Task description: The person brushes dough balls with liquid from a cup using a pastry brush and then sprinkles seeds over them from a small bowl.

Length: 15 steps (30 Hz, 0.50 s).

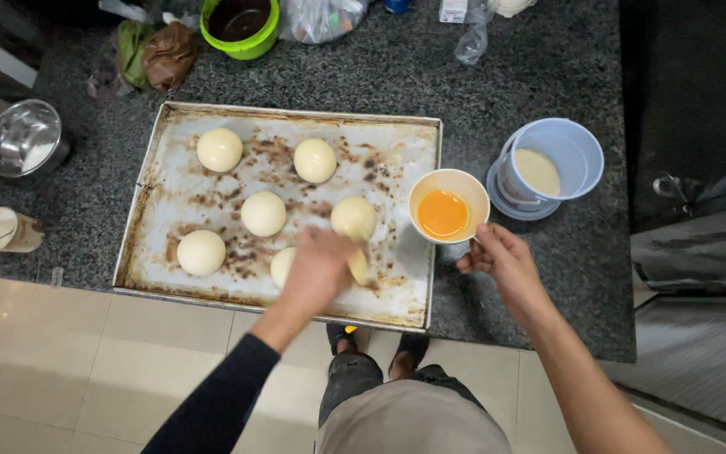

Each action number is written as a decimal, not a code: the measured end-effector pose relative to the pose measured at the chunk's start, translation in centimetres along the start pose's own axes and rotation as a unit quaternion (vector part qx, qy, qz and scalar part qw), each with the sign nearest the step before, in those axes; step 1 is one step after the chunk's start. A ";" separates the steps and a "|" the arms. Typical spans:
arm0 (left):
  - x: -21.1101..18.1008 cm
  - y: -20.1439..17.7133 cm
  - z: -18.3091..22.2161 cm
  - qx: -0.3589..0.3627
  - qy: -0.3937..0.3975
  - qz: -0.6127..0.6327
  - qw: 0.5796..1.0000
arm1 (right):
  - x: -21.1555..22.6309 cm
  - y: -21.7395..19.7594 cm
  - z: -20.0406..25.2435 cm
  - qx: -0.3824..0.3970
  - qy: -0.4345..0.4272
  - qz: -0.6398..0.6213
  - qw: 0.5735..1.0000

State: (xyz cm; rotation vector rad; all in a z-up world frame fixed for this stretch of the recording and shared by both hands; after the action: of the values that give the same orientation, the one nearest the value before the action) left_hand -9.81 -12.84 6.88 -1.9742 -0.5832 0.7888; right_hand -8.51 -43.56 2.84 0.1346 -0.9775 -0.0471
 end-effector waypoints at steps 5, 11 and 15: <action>2.7 -0.1 -2.6 -0.027 -0.058 -0.092 0.994 | -0.1 -0.1 0.5 -0.006 0.004 -0.005 1.000; -0.4 1.2 0.6 0.095 0.193 -0.100 0.971 | -0.8 -0.9 0.6 -0.011 -0.007 -0.015 1.000; 1.4 -1.2 -2.4 -0.003 0.095 -0.084 0.992 | -1.1 -0.8 0.8 -0.010 -0.005 -0.026 1.000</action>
State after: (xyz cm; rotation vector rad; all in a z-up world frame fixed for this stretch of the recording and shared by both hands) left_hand -7.26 -12.72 8.41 -1.9497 -0.6285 0.4896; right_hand -9.81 -44.35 2.26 0.1417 -0.9835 -0.1053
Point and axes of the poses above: each hand's wrist, its own z-axis away from the middle knuckle, its own y-axis out of the palm, x = y × z, the point moved 1 cm from there along -z, towards the middle knuckle, and after that the axes turned 9 degrees about y, right-handed, at the moved point
